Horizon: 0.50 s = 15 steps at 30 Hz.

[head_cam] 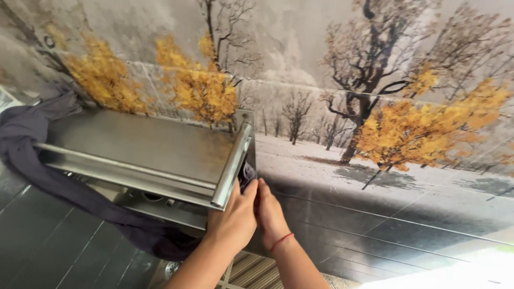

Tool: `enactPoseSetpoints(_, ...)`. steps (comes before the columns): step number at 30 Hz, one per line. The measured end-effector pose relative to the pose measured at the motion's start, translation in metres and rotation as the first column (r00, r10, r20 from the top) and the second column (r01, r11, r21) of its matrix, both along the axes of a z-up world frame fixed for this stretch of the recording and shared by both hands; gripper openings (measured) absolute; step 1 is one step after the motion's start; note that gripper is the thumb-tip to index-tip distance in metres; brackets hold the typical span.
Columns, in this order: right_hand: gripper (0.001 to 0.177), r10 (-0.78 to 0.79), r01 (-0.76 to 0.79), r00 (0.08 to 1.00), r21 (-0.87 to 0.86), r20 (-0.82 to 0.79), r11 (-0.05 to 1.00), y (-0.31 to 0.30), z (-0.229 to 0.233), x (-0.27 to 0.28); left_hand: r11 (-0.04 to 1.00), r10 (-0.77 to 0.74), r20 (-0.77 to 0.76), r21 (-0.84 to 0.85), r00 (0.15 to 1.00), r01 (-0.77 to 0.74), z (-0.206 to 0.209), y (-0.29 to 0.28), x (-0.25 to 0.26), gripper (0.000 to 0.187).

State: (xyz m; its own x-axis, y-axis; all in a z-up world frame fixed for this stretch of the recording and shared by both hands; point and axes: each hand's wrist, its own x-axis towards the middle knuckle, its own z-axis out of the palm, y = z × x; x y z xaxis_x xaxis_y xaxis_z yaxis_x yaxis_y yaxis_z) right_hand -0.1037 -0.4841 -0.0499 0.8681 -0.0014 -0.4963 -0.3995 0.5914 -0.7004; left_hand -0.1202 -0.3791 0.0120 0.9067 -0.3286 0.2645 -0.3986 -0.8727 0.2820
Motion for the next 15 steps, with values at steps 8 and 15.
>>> enactPoseSetpoints(8,0.048,0.078,-0.08,0.997,-0.096,-0.016,0.992,-0.002,-0.014,-0.009,0.988,0.02,-0.27,-0.143,0.963,-0.061,0.026,0.022,-0.036,0.041)
enactPoseSetpoints(15,0.047,0.201,-0.201,0.977,-0.001,0.067,0.979,0.004,-0.006,-0.034,0.779,0.051,0.007,-0.626,0.999,-0.035,-0.032,0.039,-0.082,0.036)
